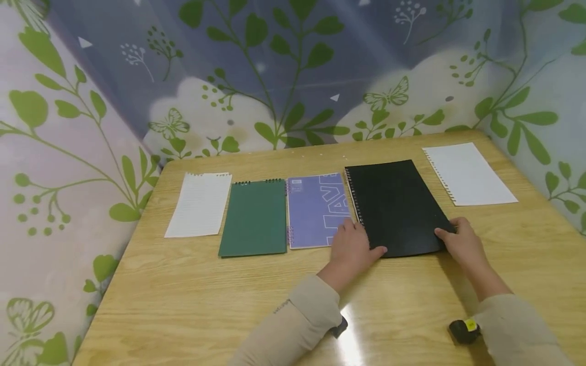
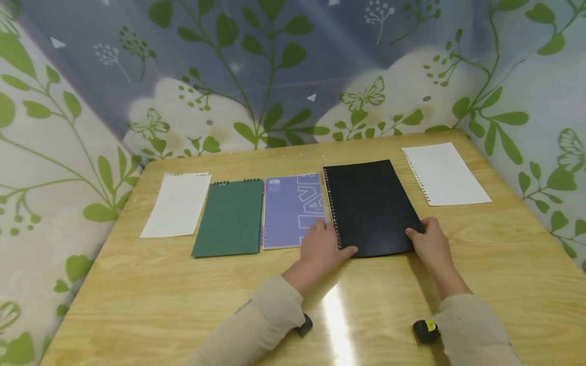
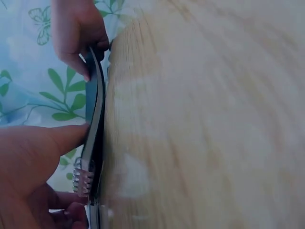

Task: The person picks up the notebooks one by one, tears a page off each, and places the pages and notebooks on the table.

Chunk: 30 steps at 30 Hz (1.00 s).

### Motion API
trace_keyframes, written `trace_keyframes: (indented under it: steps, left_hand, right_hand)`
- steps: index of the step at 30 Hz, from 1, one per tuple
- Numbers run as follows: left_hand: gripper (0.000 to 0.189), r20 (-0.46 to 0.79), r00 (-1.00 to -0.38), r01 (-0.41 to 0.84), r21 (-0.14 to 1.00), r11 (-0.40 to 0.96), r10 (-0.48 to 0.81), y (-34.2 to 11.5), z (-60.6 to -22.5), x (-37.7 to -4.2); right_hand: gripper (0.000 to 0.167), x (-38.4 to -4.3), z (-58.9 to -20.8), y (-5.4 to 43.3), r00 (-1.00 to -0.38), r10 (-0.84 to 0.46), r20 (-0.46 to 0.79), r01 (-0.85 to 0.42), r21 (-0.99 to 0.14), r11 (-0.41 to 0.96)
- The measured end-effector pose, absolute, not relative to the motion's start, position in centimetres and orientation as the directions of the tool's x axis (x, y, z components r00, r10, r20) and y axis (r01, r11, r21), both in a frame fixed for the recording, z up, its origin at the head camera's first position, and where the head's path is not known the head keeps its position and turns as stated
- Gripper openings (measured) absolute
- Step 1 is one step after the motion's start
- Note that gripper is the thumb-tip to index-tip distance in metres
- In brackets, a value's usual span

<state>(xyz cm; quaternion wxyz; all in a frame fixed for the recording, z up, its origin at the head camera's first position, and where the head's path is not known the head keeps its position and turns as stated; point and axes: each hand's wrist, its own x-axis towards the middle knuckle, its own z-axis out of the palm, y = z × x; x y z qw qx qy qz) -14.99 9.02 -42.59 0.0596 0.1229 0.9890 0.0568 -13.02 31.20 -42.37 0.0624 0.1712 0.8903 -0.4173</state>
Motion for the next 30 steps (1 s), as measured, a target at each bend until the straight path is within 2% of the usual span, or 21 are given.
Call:
trace_keyframes:
  steps: [5,9,14,21,26,30]
  left_hand:
    - [0.080,-0.097,-0.965,0.227,0.158,0.961,0.244,9.2,-42.2,-15.1]
    - [0.078,-0.146,-0.946,0.278,0.103,0.955,0.291,9.1,-41.7,-15.6]
    - [0.070,-0.231,-0.918,0.305,0.106,0.946,0.322,8.9,-41.2,-15.9]
    - [0.070,-0.247,-0.907,0.319,0.122,0.940,0.340,8.7,-41.1,-16.2]
    - [0.063,-0.226,-0.905,0.305,0.246,0.920,0.360,8.2,-41.2,-17.1]
    - [0.048,-0.127,-0.928,0.282,0.378,0.882,0.351,7.0,-40.6,-18.4]
  right_hand:
    - [0.060,-13.2,-42.6,31.7,-0.962,0.201,-0.183,0.271,-0.634,0.724]
    - [0.056,-13.4,-42.4,31.9,-0.971,0.183,-0.156,0.240,-0.582,0.777]
    - [0.058,-13.5,-42.4,32.1,-0.967,0.167,-0.195,0.248,-0.541,0.804]
    - [0.061,-13.4,-42.1,32.1,-0.961,0.168,-0.219,0.262,-0.541,0.799]
    - [0.059,-13.6,-41.2,31.7,-0.963,0.236,-0.132,0.267,-0.607,0.748]
    - [0.061,-13.4,-39.3,30.8,-0.955,0.277,-0.106,0.268,-0.708,0.653]
